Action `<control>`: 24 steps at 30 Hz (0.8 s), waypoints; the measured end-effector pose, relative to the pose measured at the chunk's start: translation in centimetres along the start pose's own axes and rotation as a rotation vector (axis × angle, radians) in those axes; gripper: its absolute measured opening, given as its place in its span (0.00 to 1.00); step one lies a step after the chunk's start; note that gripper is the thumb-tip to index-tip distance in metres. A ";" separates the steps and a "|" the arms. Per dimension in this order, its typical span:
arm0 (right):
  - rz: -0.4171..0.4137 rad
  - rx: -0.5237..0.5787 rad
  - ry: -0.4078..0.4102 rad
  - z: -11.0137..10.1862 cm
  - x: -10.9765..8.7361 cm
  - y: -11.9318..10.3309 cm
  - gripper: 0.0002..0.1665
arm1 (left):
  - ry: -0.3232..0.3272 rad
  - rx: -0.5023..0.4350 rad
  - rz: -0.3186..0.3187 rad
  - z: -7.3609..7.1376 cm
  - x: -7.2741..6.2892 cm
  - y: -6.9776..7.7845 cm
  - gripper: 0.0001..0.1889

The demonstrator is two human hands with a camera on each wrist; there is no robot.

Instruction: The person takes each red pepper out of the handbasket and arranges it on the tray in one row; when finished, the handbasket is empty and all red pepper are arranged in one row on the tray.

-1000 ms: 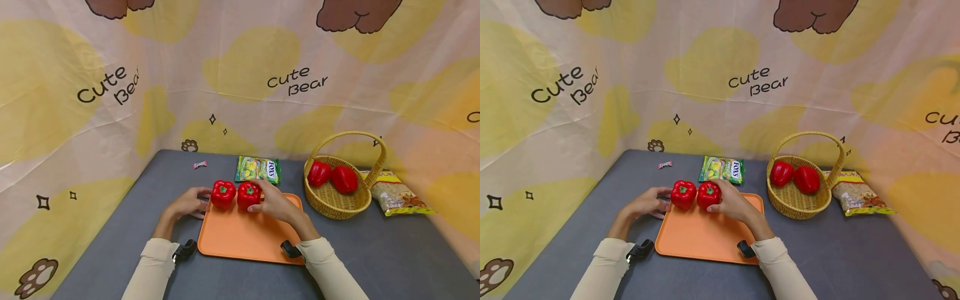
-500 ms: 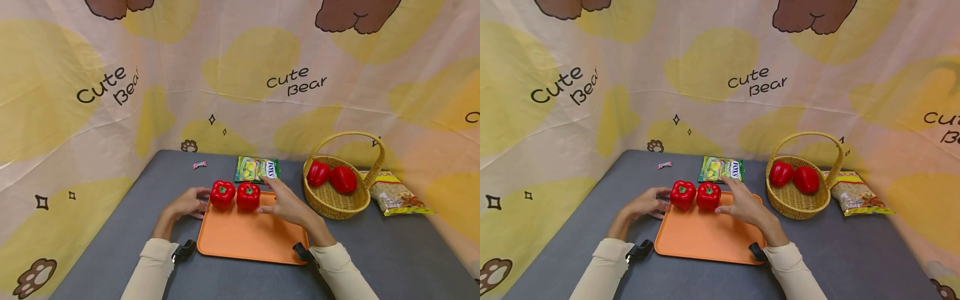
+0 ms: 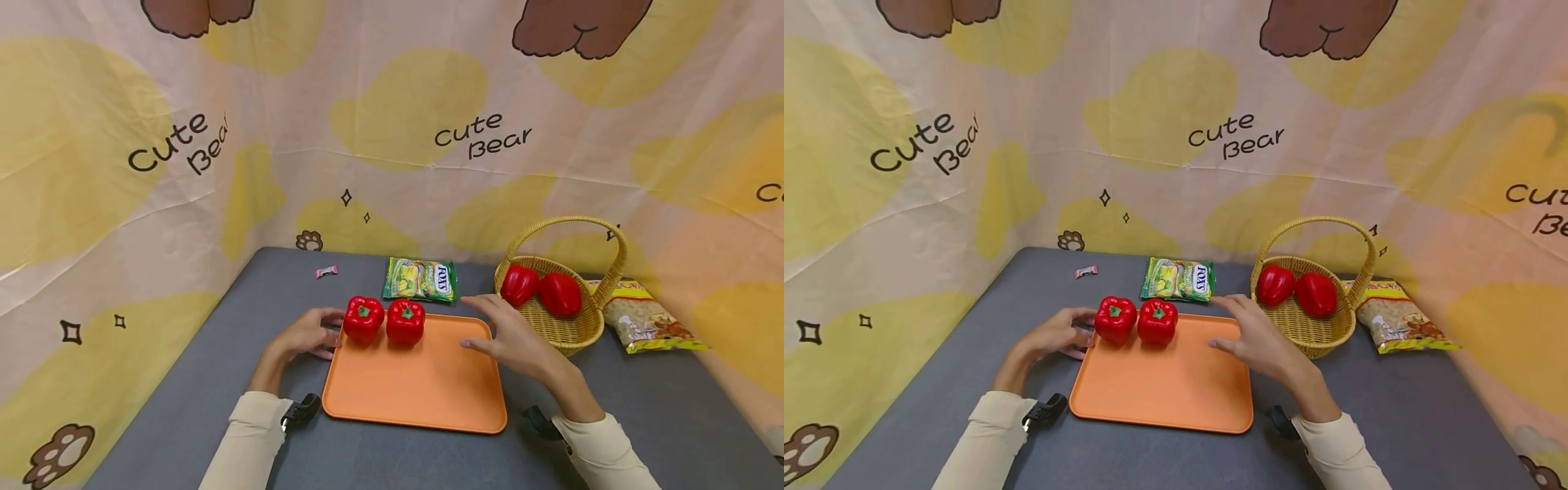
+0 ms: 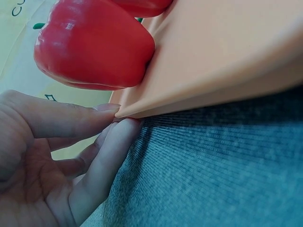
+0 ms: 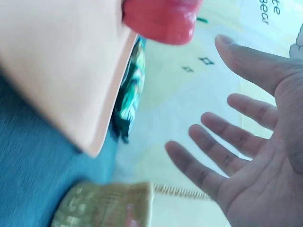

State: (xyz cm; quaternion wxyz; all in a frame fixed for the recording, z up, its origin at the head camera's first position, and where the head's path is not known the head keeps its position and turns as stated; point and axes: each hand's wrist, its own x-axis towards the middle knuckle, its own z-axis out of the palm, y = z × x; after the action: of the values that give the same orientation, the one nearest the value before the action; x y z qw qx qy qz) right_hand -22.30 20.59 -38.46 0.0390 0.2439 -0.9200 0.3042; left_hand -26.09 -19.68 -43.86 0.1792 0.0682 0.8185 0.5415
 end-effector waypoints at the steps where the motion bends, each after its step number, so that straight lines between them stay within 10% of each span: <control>1: -0.007 -0.003 0.016 -0.2 -0.3 0.3 0.43 | -0.001 0.001 -0.001 0.0 0.0 0.0 0.33; 15: -0.118 -0.056 0.286 -3.8 -2.7 4.2 0.33 | -0.003 -0.018 0.008 0.2 0.1 -0.2 0.33; 24: -0.036 -0.071 0.291 -6.3 -1.6 6.5 0.28 | -0.009 -0.019 0.009 0.0 0.0 -0.1 0.33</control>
State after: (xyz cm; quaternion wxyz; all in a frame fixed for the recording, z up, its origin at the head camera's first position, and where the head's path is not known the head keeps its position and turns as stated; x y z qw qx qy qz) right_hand -24.44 29.45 -37.27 0.1860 0.2121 -0.9103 0.3030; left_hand -26.07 -19.69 -43.97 0.1813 0.0725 0.8121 0.5499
